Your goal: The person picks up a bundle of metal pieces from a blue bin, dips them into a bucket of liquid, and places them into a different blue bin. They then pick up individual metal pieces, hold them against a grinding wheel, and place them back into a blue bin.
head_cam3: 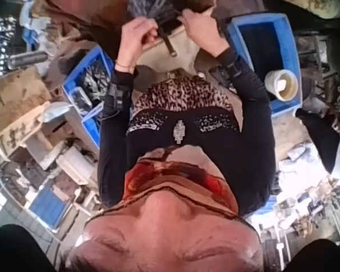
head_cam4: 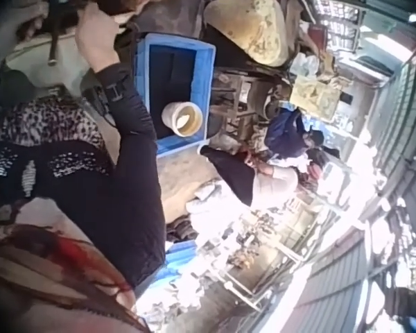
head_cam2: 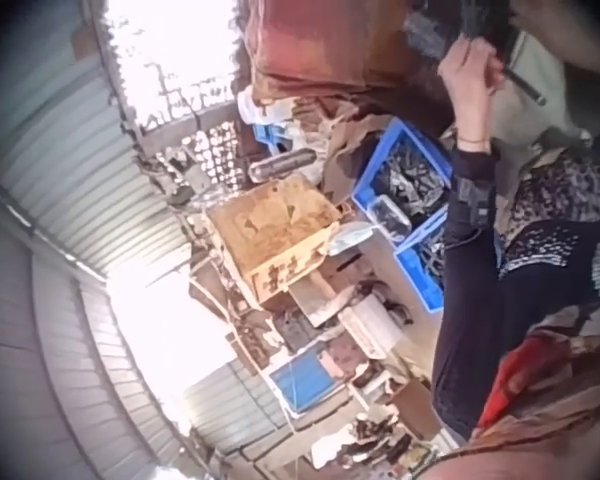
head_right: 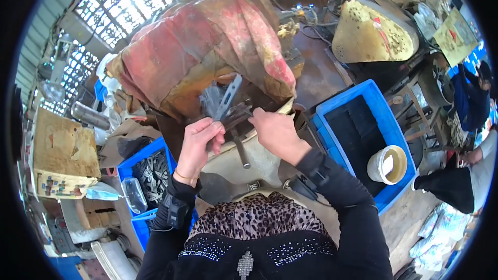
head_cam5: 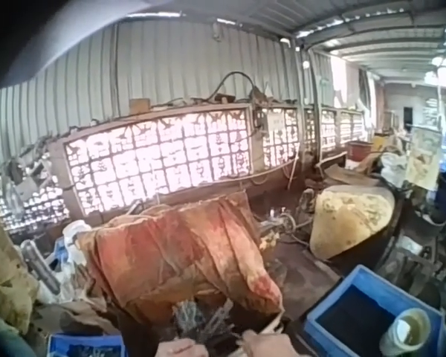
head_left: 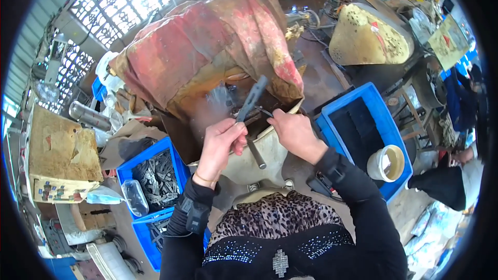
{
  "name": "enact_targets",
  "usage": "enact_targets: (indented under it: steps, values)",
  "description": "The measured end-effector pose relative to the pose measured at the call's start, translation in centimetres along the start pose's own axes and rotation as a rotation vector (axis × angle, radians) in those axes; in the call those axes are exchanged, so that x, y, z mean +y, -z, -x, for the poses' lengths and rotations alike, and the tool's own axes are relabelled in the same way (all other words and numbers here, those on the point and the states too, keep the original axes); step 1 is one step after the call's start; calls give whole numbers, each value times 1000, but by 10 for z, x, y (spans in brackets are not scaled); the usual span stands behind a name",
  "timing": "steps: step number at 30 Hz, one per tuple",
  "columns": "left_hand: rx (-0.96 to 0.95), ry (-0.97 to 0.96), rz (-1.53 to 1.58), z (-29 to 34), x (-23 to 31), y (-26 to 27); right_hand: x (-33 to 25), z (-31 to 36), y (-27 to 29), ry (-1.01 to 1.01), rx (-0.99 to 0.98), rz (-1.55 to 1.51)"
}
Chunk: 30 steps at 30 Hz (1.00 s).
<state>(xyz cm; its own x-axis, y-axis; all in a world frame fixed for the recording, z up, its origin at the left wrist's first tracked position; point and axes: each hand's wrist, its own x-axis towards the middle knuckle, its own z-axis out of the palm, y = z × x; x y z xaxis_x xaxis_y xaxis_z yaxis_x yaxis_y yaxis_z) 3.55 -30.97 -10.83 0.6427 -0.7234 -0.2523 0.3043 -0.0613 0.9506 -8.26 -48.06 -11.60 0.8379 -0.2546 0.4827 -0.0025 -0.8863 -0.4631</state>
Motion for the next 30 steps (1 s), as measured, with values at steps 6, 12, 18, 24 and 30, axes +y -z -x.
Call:
enact_targets:
  steps: [6, 12, 18, 24, 30]
  values:
    - [70, -29, -40, -7, -18, -12, 36, -3, -1, -392, 155, -589]
    - [149, -142, -137, -12, -35, -32, 31, -1, -19, -698, 126, -1441]
    - [313, -766, -941, -26, -39, -36, 16, -2, -46, -672, 230, -1830]
    - [431, -882, -1212, -27, -40, -45, 3, -7, -50, -687, 207, -1792]
    - [381, -868, -1323, -28, -45, -40, 12, -9, -62, -645, 255, -1772]
